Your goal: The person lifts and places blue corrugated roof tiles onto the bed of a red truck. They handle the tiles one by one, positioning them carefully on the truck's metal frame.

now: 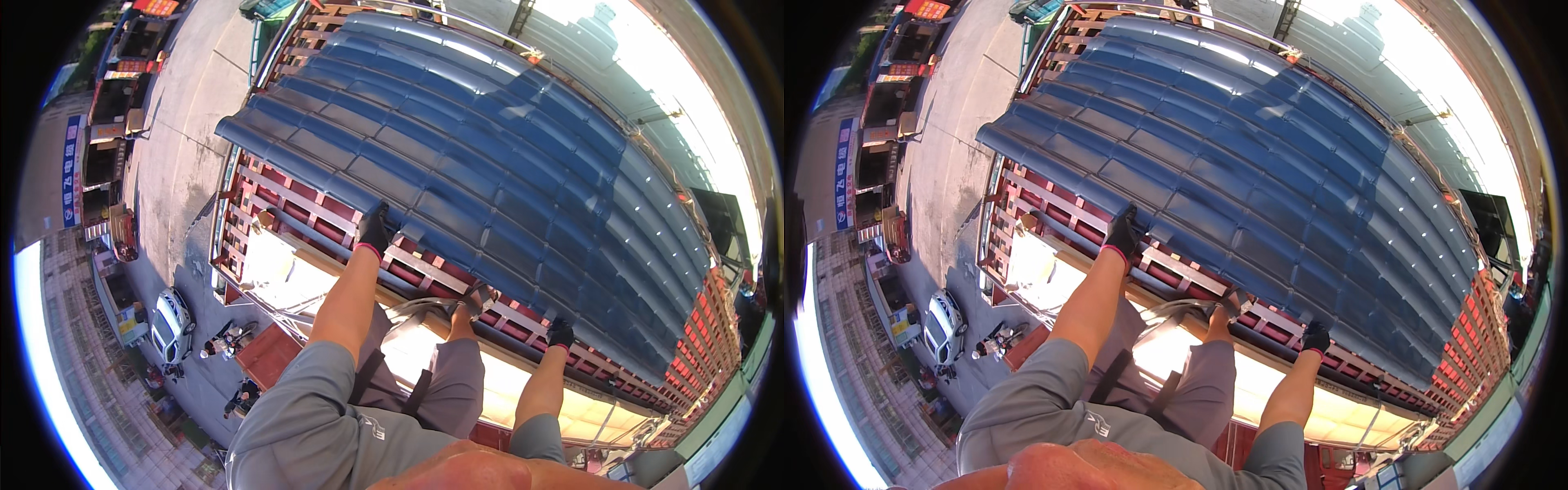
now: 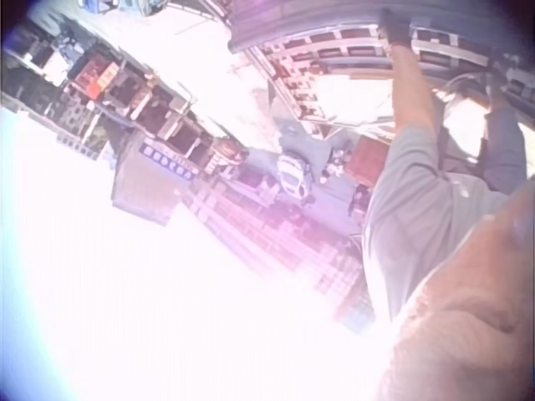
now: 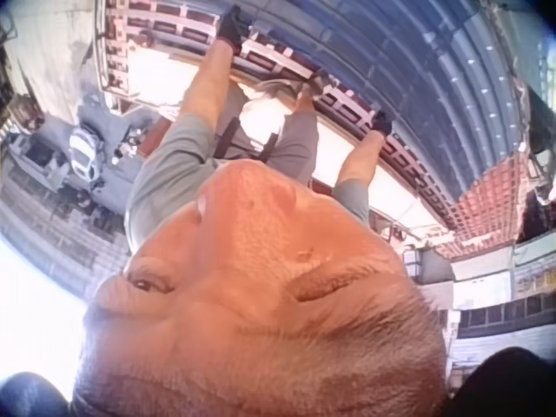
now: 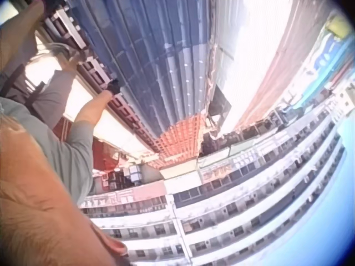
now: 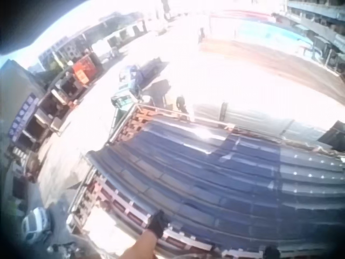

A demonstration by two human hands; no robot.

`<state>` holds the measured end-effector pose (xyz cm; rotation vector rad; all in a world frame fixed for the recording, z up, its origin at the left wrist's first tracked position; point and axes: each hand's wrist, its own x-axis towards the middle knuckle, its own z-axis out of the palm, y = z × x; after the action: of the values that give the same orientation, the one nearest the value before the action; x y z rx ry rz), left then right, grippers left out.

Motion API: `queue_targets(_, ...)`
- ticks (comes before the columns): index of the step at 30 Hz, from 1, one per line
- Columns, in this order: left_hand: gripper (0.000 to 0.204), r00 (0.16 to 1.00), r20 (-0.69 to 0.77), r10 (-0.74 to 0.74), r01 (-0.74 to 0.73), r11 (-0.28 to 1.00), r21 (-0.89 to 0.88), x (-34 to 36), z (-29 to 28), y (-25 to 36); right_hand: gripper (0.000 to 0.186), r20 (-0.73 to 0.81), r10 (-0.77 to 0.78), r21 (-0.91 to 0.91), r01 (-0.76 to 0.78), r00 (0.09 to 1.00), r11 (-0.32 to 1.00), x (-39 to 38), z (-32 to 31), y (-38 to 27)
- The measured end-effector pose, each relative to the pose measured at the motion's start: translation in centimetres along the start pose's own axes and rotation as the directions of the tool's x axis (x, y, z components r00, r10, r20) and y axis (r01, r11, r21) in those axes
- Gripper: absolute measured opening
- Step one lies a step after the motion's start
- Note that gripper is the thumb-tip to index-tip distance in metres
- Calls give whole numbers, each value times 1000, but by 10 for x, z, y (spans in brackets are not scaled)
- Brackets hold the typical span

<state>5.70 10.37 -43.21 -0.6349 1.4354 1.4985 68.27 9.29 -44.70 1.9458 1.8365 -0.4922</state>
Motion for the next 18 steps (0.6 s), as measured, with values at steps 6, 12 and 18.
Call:
queue_targets(6,26,998,-39,58,-53,991,119,13,-14,14,35,8,-212,-116,211,977,971,24,41,13)
queue_targets(12,20,999,7,48,-48,979,200,-38,54,-3,28,524,258,849,-471,812,-240,23,42,10)
queue_targets(18,24,977,-188,101,-23,925,379,5,0,-56,33,406,-250,673,-473,879,-569,0,-39,-106)
